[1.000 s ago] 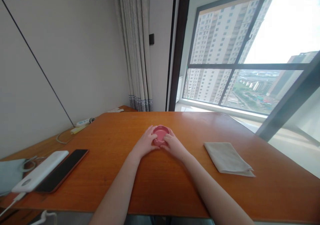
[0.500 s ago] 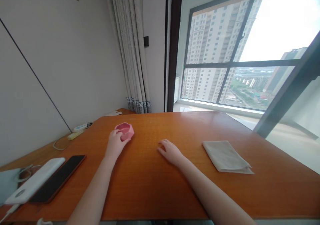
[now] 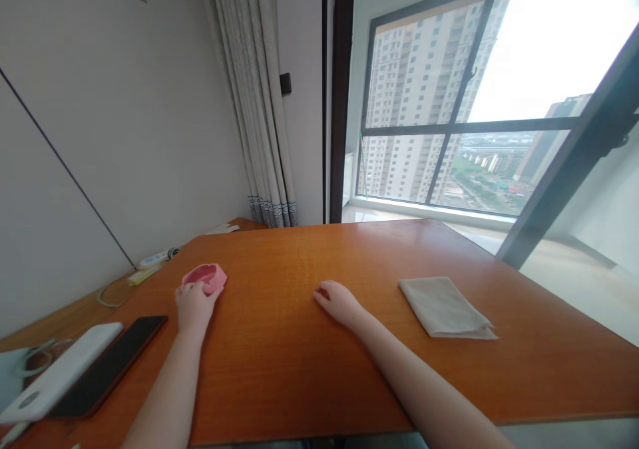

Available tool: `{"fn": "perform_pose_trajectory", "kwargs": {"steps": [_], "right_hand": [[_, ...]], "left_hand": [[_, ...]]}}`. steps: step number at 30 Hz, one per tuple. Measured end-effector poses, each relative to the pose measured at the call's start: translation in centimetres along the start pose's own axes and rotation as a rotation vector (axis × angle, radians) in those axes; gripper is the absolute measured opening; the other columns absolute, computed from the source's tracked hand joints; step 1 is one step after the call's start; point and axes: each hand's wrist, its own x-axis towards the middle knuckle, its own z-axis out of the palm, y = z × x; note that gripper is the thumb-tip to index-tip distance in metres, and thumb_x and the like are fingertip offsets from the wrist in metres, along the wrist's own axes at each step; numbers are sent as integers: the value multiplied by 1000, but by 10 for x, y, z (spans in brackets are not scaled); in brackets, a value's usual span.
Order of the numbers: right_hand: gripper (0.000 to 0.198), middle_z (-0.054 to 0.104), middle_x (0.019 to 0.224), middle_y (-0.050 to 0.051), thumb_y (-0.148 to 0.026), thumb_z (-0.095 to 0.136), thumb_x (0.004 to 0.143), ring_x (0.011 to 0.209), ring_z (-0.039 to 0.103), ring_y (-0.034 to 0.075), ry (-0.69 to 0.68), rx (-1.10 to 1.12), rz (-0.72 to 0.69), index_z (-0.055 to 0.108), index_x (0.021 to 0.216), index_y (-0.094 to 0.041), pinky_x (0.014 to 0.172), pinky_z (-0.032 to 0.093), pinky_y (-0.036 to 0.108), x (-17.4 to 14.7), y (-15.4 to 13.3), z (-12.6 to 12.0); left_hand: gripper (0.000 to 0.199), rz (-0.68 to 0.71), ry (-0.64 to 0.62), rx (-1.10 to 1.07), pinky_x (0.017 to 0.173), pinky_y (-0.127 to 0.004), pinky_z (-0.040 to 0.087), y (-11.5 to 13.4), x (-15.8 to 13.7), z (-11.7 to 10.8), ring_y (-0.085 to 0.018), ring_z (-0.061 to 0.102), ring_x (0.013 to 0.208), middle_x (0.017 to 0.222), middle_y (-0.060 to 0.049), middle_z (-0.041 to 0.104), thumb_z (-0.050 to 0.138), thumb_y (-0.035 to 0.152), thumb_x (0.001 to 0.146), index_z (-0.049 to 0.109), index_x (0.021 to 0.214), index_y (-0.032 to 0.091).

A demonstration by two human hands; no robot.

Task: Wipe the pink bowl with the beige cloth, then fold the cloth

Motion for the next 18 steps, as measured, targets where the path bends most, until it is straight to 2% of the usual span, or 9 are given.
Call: {"fn": "perform_pose_trajectory", "kwargs": {"steps": [4, 8, 10, 12, 14, 15, 16, 18], "right_hand": [[26, 66, 85, 8, -32, 43, 87, 80, 59, 20, -8, -17, 15, 64, 80, -18, 71, 41, 29, 0, -2, 0], [20, 66, 88, 8, -28, 47, 84, 84, 59, 20, -10, 10, 2, 65, 82, -18, 76, 42, 29, 1, -5, -5], [18, 65, 93, 8, -26, 48, 82, 90, 59, 20, 97, 1, 37, 65, 85, -18, 82, 41, 30, 0, 1, -19], [21, 64, 98, 9, -26, 46, 82, 95, 58, 21, 275, -43, 111, 64, 89, -18, 87, 41, 32, -7, 16, -45], [25, 62, 106, 10, -29, 44, 82, 100, 57, 22, 417, -118, 213, 63, 96, -19, 90, 41, 34, -24, 43, -78], [28, 61, 109, 11, -31, 44, 82, 102, 56, 24, 454, -190, 308, 62, 100, -18, 91, 40, 36, -36, 60, -95], [33, 59, 114, 14, -33, 45, 81, 104, 56, 27, 469, -281, 447, 60, 105, -16, 91, 40, 40, -50, 80, -112], [44, 57, 115, 20, -41, 49, 78, 105, 55, 35, 406, -419, 765, 57, 112, -14, 85, 43, 48, -81, 122, -141]], "left_hand": [[30, -24, -4, -26, 90, -43, 37, -4, -1, 4, -30, 51, 94, 86, -11, 58, 55, 47, 73, 54, 72, 17], [34, -66, 10, -107, 90, -45, 39, -3, -4, 2, -32, 49, 102, 101, -16, 55, 54, 45, 74, 58, 83, 13], [39, -120, 3, -153, 90, -50, 38, 2, -6, -2, -37, 45, 110, 114, -20, 50, 54, 46, 74, 58, 91, 12], [47, -189, 32, -182, 90, -59, 34, 9, -9, -10, -43, 36, 120, 129, -23, 41, 53, 49, 74, 56, 102, 12], [51, -198, 107, -210, 92, -66, 27, 18, -11, -17, -45, 26, 127, 137, -24, 32, 50, 50, 77, 51, 112, 13], [50, -165, 148, -232, 95, -66, 24, 23, -12, -20, -43, 23, 130, 139, -24, 29, 48, 48, 79, 50, 115, 14], [46, -108, 179, -261, 98, -64, 23, 28, -13, -22, -40, 22, 131, 140, -23, 28, 47, 44, 80, 49, 115, 14], [38, 26, 202, -331, 103, -56, 23, 37, -15, -23, -34, 24, 133, 141, -19, 29, 46, 36, 82, 49, 113, 16]]}}
